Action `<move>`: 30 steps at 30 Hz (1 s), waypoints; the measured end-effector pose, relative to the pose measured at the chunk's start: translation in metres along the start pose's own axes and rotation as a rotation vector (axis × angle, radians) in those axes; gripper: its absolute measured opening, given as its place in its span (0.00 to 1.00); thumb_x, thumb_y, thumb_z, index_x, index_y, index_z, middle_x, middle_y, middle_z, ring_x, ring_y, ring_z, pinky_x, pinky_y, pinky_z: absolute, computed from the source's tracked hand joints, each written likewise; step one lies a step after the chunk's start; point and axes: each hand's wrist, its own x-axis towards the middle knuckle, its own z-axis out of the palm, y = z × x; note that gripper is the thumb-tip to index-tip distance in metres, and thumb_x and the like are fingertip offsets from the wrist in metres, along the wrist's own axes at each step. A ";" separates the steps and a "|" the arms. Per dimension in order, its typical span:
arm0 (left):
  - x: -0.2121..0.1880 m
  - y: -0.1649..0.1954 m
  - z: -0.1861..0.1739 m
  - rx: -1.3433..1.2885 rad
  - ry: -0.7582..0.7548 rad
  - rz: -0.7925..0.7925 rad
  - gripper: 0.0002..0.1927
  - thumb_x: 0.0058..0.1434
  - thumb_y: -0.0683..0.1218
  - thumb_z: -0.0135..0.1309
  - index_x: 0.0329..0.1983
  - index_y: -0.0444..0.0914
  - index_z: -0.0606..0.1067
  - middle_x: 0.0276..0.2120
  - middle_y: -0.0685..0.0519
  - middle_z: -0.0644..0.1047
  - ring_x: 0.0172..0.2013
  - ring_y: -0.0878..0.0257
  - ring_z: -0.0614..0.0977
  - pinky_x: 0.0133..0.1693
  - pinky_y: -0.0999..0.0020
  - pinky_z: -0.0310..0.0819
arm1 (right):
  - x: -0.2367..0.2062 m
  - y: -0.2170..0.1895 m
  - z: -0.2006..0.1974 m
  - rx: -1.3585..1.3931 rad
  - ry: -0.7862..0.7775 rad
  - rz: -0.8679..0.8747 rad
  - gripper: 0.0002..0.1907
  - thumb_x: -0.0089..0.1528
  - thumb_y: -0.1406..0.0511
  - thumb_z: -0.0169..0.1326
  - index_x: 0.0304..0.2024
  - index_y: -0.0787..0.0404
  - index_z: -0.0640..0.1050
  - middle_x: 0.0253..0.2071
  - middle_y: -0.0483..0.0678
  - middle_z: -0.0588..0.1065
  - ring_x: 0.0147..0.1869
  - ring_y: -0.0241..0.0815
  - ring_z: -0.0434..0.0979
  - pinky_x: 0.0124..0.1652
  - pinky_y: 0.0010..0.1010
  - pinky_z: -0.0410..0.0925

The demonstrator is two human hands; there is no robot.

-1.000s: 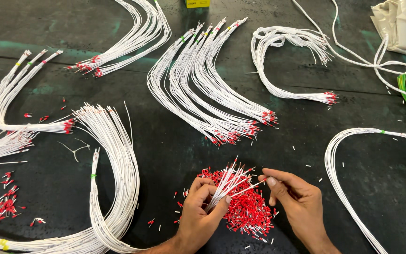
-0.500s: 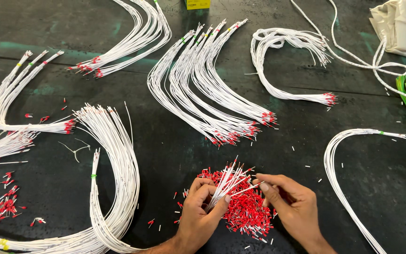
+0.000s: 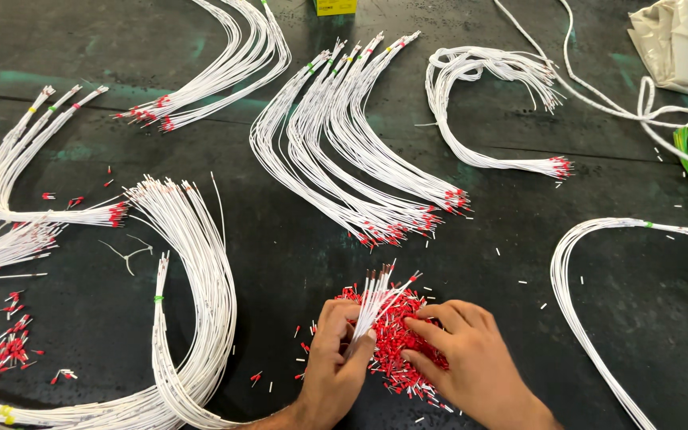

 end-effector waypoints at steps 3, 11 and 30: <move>-0.001 -0.003 -0.001 -0.039 -0.042 -0.010 0.06 0.60 0.36 0.55 0.40 0.36 0.74 0.44 0.54 0.67 0.30 0.71 0.70 0.30 0.73 0.67 | 0.000 0.002 0.003 0.073 -0.045 0.014 0.12 0.51 0.62 0.66 0.37 0.54 0.83 0.41 0.40 0.79 0.52 0.44 0.74 0.54 0.42 0.63; -0.001 -0.009 -0.001 -0.090 -0.053 -0.041 0.06 0.66 0.42 0.55 0.35 0.34 0.77 0.43 0.54 0.67 0.29 0.73 0.69 0.29 0.75 0.64 | -0.005 0.006 0.005 0.083 0.016 -0.014 0.13 0.54 0.67 0.62 0.42 0.57 0.82 0.42 0.42 0.80 0.49 0.43 0.78 0.53 0.42 0.66; 0.000 -0.001 0.001 0.003 -0.034 -0.003 0.08 0.60 0.38 0.60 0.43 0.36 0.80 0.42 0.54 0.68 0.28 0.73 0.72 0.27 0.75 0.68 | -0.002 0.010 -0.005 0.488 0.127 0.523 0.14 0.54 0.68 0.65 0.43 0.61 0.85 0.35 0.42 0.84 0.33 0.30 0.78 0.36 0.23 0.73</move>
